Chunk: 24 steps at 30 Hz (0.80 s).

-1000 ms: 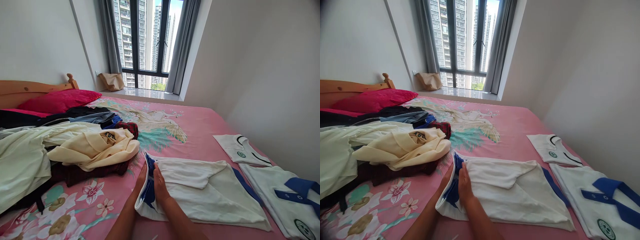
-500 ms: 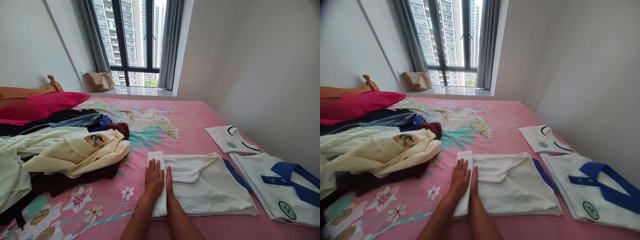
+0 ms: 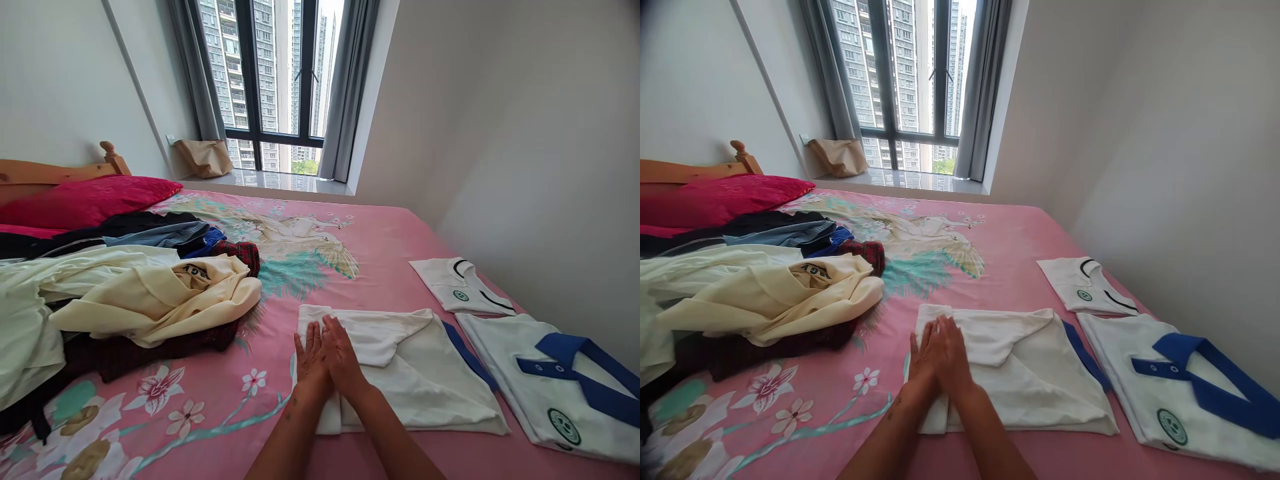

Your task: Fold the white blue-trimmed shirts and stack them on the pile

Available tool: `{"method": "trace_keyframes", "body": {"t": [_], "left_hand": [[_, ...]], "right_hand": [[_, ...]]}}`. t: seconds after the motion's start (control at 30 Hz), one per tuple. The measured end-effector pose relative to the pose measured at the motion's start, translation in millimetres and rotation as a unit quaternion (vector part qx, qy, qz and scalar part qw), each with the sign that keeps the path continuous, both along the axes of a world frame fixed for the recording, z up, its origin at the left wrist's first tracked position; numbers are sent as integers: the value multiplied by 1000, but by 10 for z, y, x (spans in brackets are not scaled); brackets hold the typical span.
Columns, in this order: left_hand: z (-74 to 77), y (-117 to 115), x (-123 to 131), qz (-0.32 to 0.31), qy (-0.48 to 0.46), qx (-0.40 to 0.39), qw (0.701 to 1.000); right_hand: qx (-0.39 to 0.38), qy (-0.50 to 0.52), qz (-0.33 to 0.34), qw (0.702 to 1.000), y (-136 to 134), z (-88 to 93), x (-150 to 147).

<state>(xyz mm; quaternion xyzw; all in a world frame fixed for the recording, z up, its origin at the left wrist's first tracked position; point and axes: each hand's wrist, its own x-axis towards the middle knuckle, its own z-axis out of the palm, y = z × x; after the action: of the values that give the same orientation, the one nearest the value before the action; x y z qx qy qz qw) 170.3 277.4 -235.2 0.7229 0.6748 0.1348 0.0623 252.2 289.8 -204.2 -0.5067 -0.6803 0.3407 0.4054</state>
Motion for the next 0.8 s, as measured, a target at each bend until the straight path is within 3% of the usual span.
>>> {"method": "trace_keyframes", "body": {"t": [0.13, 0.27, 0.37, 0.47, 0.67, 0.8], "left_hand": [[-72, -282, -33, -38, 6, 51, 998], [-172, -590, -30, -30, 17, 90, 995], [-203, -664, -19, -49, 31, 100, 993], [-152, -643, -26, -65, 24, 71, 995], [145, -696, -211, -80, -74, 2, 994], [80, -825, -515, -60, -119, 4, 991]], "right_hand": [[36, -187, 126, 974, 56, 138, -223], [48, -272, 174, 945, 284, -51, -428], [19, -286, 141, 947, 478, -276, -544], [19, -273, 124, 954, 583, -365, -582], [48, -246, 83, 964, 415, -266, -350], [37, -236, -18, 971, 399, -210, -2]]}}
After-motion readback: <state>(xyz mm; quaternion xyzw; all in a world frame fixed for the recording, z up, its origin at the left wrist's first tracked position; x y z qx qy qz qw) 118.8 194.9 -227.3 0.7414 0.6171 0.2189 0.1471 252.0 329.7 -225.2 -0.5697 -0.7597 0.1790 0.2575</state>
